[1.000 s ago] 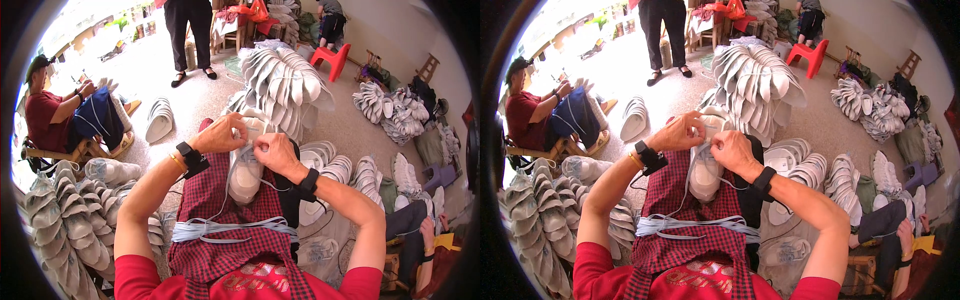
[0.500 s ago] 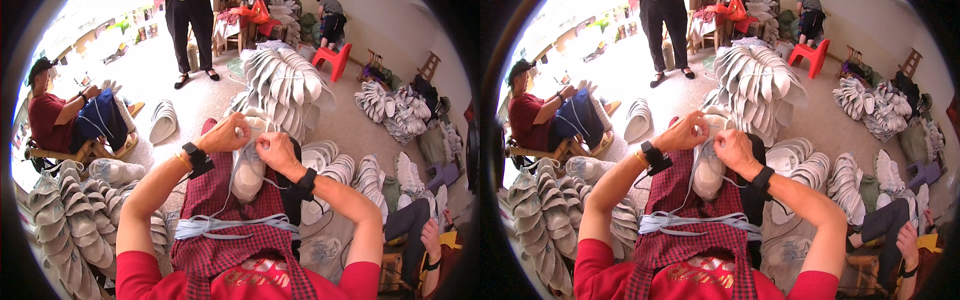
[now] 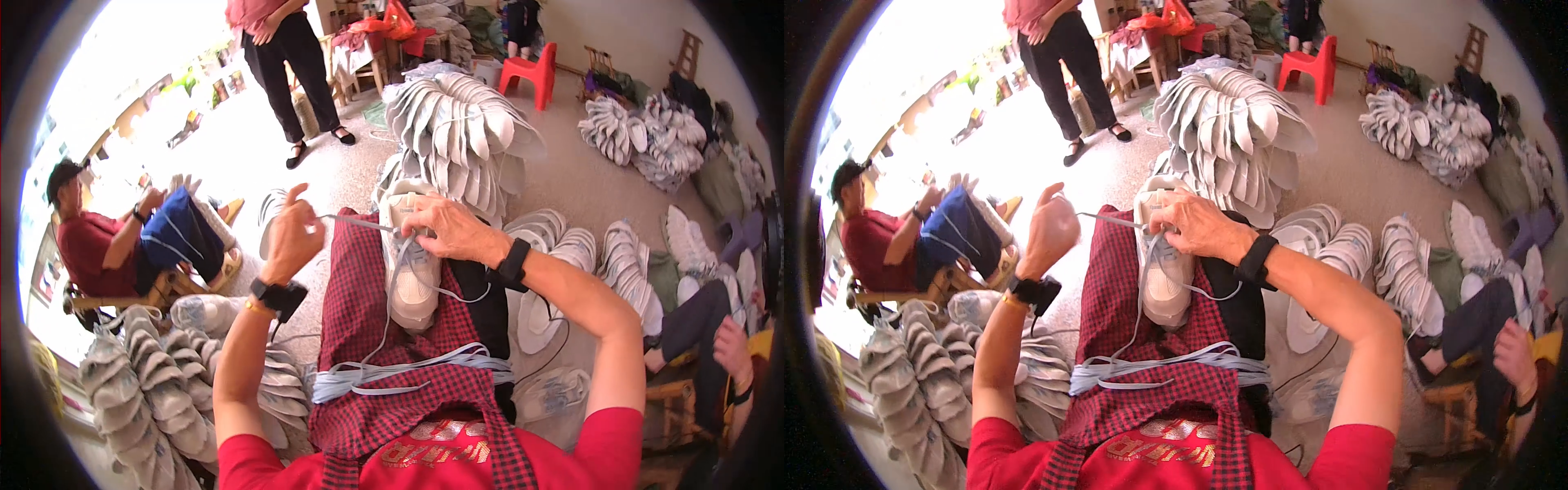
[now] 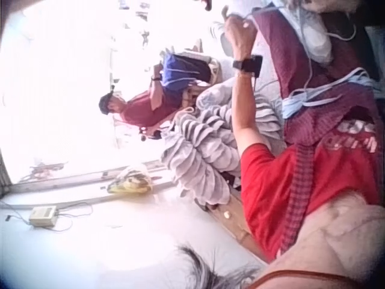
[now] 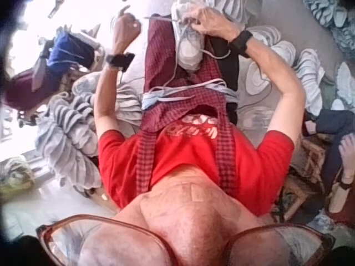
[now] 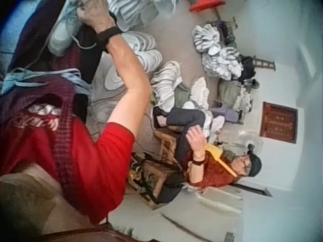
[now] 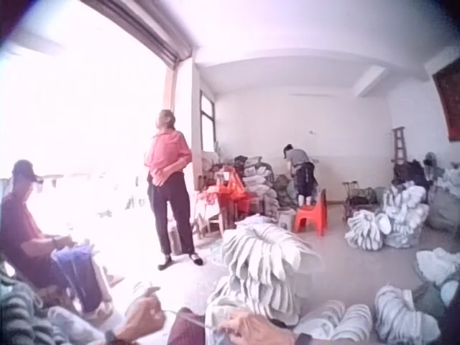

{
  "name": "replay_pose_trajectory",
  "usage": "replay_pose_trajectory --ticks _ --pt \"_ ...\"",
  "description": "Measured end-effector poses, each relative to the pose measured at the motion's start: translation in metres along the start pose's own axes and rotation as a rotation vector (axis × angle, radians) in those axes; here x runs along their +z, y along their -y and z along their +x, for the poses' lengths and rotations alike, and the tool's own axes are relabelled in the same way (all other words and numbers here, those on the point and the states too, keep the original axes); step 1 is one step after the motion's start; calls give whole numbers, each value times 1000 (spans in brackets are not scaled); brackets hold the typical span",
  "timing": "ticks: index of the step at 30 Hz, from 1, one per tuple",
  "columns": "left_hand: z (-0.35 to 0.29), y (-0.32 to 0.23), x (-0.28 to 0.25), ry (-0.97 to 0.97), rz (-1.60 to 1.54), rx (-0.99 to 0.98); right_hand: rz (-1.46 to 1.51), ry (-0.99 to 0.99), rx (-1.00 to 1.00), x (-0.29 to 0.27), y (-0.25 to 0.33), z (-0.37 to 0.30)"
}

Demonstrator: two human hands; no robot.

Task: Threading laces through the eyelets of white sneakers.

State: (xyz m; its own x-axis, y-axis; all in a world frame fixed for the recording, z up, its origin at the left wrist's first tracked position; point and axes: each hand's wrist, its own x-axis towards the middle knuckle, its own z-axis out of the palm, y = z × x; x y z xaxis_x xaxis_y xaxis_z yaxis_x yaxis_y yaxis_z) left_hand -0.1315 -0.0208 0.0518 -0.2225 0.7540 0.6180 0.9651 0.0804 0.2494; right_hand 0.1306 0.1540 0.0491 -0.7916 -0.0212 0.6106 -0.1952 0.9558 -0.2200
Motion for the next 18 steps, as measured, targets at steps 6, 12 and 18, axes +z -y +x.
replay_pose_trajectory --ticks 6,12,18 --pt "-23 69 -52 -137 217 -66 365 15 320 -2 -17 1" --pt "-74 158 -102 -200 353 -312 758 12 526 -24 -28 -10" --pt "-62 131 -56 -100 281 -355 1217 -302 715 -62 -48 -58"
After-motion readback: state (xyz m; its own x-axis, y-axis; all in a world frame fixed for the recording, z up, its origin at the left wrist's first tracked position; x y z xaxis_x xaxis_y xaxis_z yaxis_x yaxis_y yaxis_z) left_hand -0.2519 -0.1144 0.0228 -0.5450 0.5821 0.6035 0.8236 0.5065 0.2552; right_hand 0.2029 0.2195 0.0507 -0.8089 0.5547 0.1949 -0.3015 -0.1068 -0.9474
